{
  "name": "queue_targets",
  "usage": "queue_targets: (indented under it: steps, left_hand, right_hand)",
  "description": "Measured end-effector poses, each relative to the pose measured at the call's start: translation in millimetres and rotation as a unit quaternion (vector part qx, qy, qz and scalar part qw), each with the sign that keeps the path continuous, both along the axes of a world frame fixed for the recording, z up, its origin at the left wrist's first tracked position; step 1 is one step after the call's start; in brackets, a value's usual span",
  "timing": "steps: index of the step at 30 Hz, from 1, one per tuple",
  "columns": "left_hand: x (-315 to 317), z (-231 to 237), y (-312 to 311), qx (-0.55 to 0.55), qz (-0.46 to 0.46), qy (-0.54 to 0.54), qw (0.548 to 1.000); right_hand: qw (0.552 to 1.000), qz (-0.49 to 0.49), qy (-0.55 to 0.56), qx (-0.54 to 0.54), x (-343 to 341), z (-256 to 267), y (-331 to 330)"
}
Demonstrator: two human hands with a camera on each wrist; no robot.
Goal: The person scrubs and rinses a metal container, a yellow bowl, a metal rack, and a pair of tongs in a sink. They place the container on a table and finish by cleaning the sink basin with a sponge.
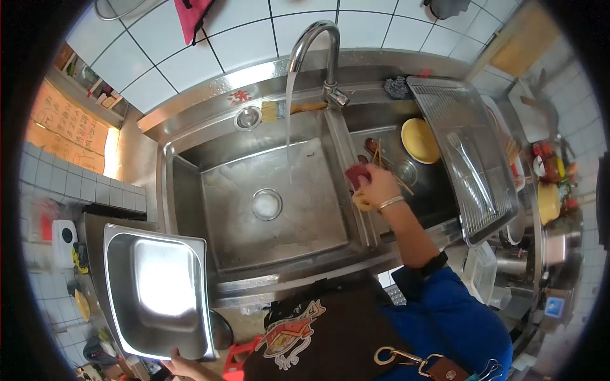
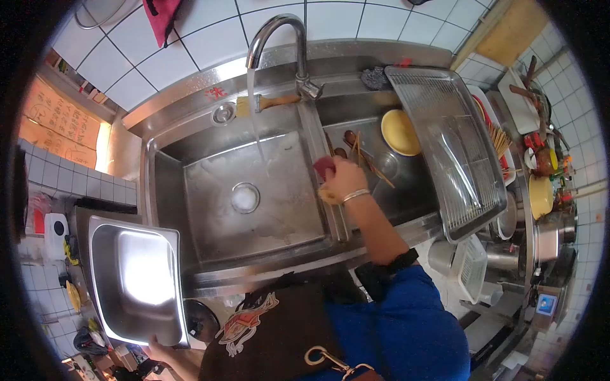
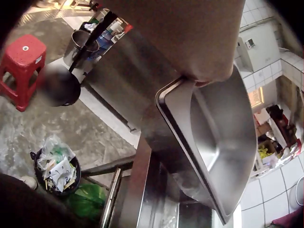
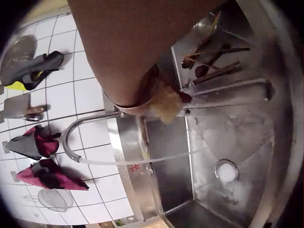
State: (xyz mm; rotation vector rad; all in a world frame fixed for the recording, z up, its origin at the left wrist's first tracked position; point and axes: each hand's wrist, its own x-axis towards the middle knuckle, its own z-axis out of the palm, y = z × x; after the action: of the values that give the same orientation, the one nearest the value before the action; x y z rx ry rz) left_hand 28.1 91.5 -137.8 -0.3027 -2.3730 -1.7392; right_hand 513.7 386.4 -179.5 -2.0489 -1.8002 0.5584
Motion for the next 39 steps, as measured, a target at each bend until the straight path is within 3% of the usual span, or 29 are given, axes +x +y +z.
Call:
queue_targets:
  steps: [1, 3, 4, 6, 8, 10, 12, 13, 14, 15, 18, 19, 20, 23, 25, 26, 27, 29, 31, 32, 33, 34, 35, 36, 37, 38, 39]
  left_hand:
    - [0.4, 1.6, 0.7, 0.001, -0.001, 0.0, 1.0]
    - [1.0, 3.7, 1.1, -0.023, -0.004, -0.011, 1.0]
    - [-0.6, 2.0, -0.2, -0.022, -0.004, -0.011, 1.0]
    - [-8.6, -6.0, -4.3, 0.013, -0.034, -0.006, 0.999]
    - [-2.5, 0.7, -1.5, -0.023, -0.009, 0.005, 1.0]
    - [-3.5, -0.1, 2.0, -0.057, 0.015, 0.015, 0.998]
    - [-8.4, -8.7, -2.0, 0.022, -0.002, -0.01, 1.0]
    - [-7.1, -6.6, -2.9, -0.004, -0.013, -0.003, 1.0]
    - [-2.7, 1.3, 1.4, -0.015, 0.03, -0.028, 0.999]
    - [0.3, 4.4, 2.4, -0.029, 0.079, -0.052, 0.995]
    - [1.8, 4.8, -1.9, -0.038, 0.07, -0.051, 0.996]
    - [3.4, 8.0, -0.3, -0.043, 0.076, -0.062, 0.994]
    - [-82.5, -56.3, -62.0, -0.444, 0.074, 0.168, 0.877]
    - [-78.1, -55.5, -59.6, -0.397, 0.063, 0.124, 0.907]
    - [-71.7, -49.6, -49.5, -0.345, 0.053, 0.082, 0.933]
    - [-67.2, -48.0, -42.7, -0.317, 0.049, 0.06, 0.945]
    - [-60.9, -47.3, -36.6, -0.288, 0.047, 0.036, 0.956]
    - [-47.6, -40.7, -30.2, -0.234, 0.051, -0.007, 0.971]
    - [-39.8, -27.9, -23.8, -0.186, 0.053, -0.041, 0.98]
    - [-37.3, -20.3, -21.0, -0.163, 0.052, -0.056, 0.984]
    - [-35.0, -13.3, -18.7, -0.14, 0.052, -0.071, 0.986]
    - [-33.1, -5.7, -17.6, -0.118, 0.051, -0.086, 0.988]
    - [-32.1, 2.0, -18.0, -0.096, 0.051, -0.101, 0.989]
    - [-36.8, -0.8, -19.4, -0.118, 0.038, -0.039, 0.991]
    - [-17.6, 12.1, -4.2, -0.197, 0.109, -0.038, 0.974]
    - [-4.6, 13.7, 8.3, -0.109, 0.078, -0.038, 0.99]
    - [5.8, 14.5, 18.8, -0.018, 0.045, -0.038, 0.998]
  right_hand:
    - [1.0, -0.001, 0.0, 0.001, 0.4, -3.1, -1.0]
    - [0.989, 0.015, -0.065, -0.134, -2.5, -13.6, -1.1]
    - [0.996, 0.043, -0.006, -0.08, -14.6, -28.4, -4.3]
    - [0.986, 0.141, -0.074, -0.049, -47.7, -43.2, -0.4]
    - [0.986, 0.163, 0.023, -0.019, -84.6, -47.4, 3.7]
    - [0.969, 0.209, 0.134, 0.002, -102.9, -14.9, 4.7]
    - [0.975, 0.199, 0.099, -0.022, -102.8, -30.9, 13.4]
    - [0.979, 0.19, 0.066, -0.044, -95.3, -38.3, 18.4]
    - [0.983, 0.159, 0.09, 0.004, -82.4, -32.8, 18.6]
    - [0.976, 0.091, 0.197, 0.014, -66.3, -33.5, 23.2]
    - [0.9, -0.098, 0.424, 0.025, -10.7, -22.6, 29.6]
    - [0.903, -0.13, 0.399, 0.091, 10.7, -29.7, 38.5]
    - [0.902, -0.161, 0.369, 0.159, 32.6, -38.0, 51.1]
    - [0.933, -0.153, 0.301, 0.127, 79.2, -46.8, 89.1]
    - [0.85, -0.292, 0.435, -0.063, 94.7, -54.0, 103.4]
    - [0.935, -0.223, 0.254, -0.107, 119.7, -90.3, 114.5]
    - [0.977, -0.141, 0.061, -0.145, 152.3, -148.8, 127.0]
    - [0.97, -0.093, 0.038, -0.223, 202.0, -254.9, 140.5]
    - [0.977, 0.005, -0.086, -0.194, 168.0, -176.7, 96.8]
    - [0.976, 0.011, -0.079, -0.202, 171.0, -194.0, 98.3]
    - [0.966, -0.081, 0.068, -0.234, 179.3, -211.2, 98.7]
    - [0.926, -0.173, 0.211, -0.263, 174.6, -213.9, 96.5]
    - [0.922, -0.169, 0.214, -0.274, 167.2, -216.9, 94.7]
    - [0.912, -0.182, 0.178, -0.322, 143.4, -183.2, 94.0]
    - [0.9, -0.192, 0.14, -0.366, 126.1, -165.6, 95.2]
    - [0.936, -0.071, -0.038, -0.343, 124.7, -202.9, 94.3]
    - [0.936, -0.062, -0.037, -0.346, 110.3, -197.1, 93.8]
